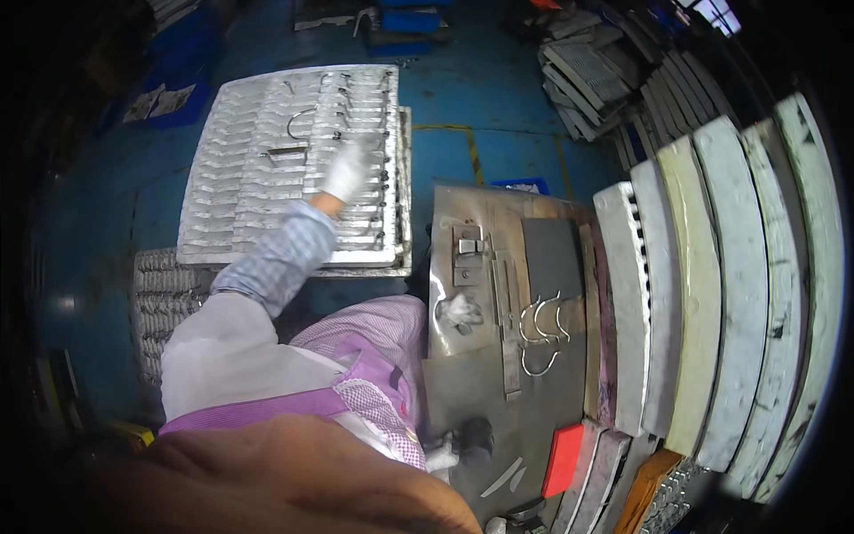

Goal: The person fits curved metal handle components into a jig by striking them with a rubber mallet, then organizes the assembled components in a tray.

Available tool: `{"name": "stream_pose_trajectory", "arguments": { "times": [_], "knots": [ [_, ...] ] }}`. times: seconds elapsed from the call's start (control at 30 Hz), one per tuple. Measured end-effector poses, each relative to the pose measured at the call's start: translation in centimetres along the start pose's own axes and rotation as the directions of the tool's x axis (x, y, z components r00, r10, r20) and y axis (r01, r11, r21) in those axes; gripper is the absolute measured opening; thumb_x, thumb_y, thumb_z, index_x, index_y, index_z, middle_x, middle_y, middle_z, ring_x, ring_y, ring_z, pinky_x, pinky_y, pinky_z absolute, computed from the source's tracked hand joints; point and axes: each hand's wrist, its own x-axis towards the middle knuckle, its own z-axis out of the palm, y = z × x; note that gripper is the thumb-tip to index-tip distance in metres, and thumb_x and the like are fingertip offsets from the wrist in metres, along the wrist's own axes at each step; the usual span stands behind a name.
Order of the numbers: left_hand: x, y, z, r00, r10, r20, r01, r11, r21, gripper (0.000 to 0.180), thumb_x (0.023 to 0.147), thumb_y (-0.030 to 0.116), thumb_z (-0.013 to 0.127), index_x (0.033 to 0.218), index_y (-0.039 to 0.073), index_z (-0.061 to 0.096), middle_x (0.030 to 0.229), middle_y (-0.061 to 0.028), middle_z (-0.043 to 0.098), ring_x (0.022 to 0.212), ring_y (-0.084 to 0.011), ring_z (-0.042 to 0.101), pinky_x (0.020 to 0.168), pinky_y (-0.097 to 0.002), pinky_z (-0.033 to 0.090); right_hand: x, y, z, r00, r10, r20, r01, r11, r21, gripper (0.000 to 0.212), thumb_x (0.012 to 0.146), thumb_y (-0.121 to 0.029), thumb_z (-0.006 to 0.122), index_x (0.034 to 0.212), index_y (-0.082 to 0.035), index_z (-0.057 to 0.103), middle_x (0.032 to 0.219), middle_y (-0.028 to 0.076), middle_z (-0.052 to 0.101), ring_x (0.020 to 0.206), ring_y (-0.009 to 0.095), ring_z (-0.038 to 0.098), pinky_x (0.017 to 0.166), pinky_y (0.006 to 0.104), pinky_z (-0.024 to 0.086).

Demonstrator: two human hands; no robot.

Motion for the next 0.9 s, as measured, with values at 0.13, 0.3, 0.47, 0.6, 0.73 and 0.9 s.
{"name": "stream_pose_trajectory", "arguments": {
  "times": [0.13,0.3,0.47,0.6,0.73,0.9],
  "knots": [
    [2.4,-10.9,-9.8,0.996,-0.084,-0.041,0.094,0.89,0.447,0.034,0.087,0.018,0.053,0.119,0.012,0.063,0.099,-0.018,0.068,0.091,-0.0355,0.065,0.082,-0.0419,0.052,2.1,-2.1,1.8,1.0,-0.013,0.014,0.013,1.0,0.016,0.02,0.077,-0.018,0.073,0.065,-0.005,0.063,0.055,0.005,0.059,0.044,0.018,0.051,0.047,0.0331,0.041],
    [3.2,-13.7,-9.9,0.946,-0.218,0.239,0.202,0.975,0.086,0.044,0.074,0.017,0.073,0.115,0.005,0.065,0.102,-0.016,0.069,0.09,-0.0246,0.067,0.083,-0.0347,0.052,3.6,-3.2,3.0,0.999,-0.011,0.03,0.01,1.0,0.028,0.02,0.077,-0.017,0.073,0.064,-0.006,0.062,0.055,0.005,0.058,0.044,0.018,0.05,0.047,0.0329,0.04],
    [3.6,-13.4,-9.0,0.997,-0.077,0.014,0.077,0.996,0.047,0.031,0.082,0.019,0.066,0.111,0.008,0.067,0.101,-0.0158,0.069,0.091,-0.0289,0.066,0.082,-0.0364,0.052,5.4,-3.8,2.2,1.0,0.004,0.014,-0.004,0.999,0.037,0.021,0.078,-0.017,0.073,0.063,-0.007,0.061,0.054,0.005,0.057,0.043,0.017,0.049,0.046,0.0326,0.039],
    [7.6,-15.5,-8.5,0.898,-0.402,-0.177,0.369,0.91,-0.189,0.029,0.086,0.014,0.057,0.114,0.008,0.066,0.105,-0.0186,0.067,0.095,-0.0344,0.065,0.084,-0.0403,0.051,6.4,-4.1,0.7,1.0,0.009,0.009,-0.01,0.999,0.049,0.022,0.078,-0.017,0.072,0.063,-0.007,0.06,0.054,0.004,0.057,0.043,0.017,0.049,0.045,0.0323,0.039],
    [11.2,-22.3,-7.4,0.825,-0.41,-0.389,0.508,0.84,0.193,0.03,0.088,0.01,0.05,0.113,0.007,0.066,0.107,-0.0197,0.067,0.099,-0.036,0.065,0.085,-0.0423,0.053,7.5,-4.5,-1.0,0.999,-0.005,0.035,0.002,0.997,0.081,0.022,0.079,-0.017,0.072,0.062,-0.008,0.06,0.054,0.004,0.056,0.042,0.017,0.048,0.045,0.0321,0.038],
    [14.2,-20.7,-5.7,0.839,-0.503,-0.207,0.543,0.778,0.315,0.028,0.087,0.014,0.054,0.11,0.006,0.069,0.111,-0.0198,0.066,0.104,-0.0362,0.064,0.083,-0.0481,0.054,8.5,-4.2,-2.8,0.999,0.041,-0.033,-0.037,0.992,0.12,0.023,0.079,-0.016,0.071,0.061,-0.009,0.059,0.053,0.003,0.055,0.041,0.016,0.047,0.044,0.0318,0.037]
  ]
}}
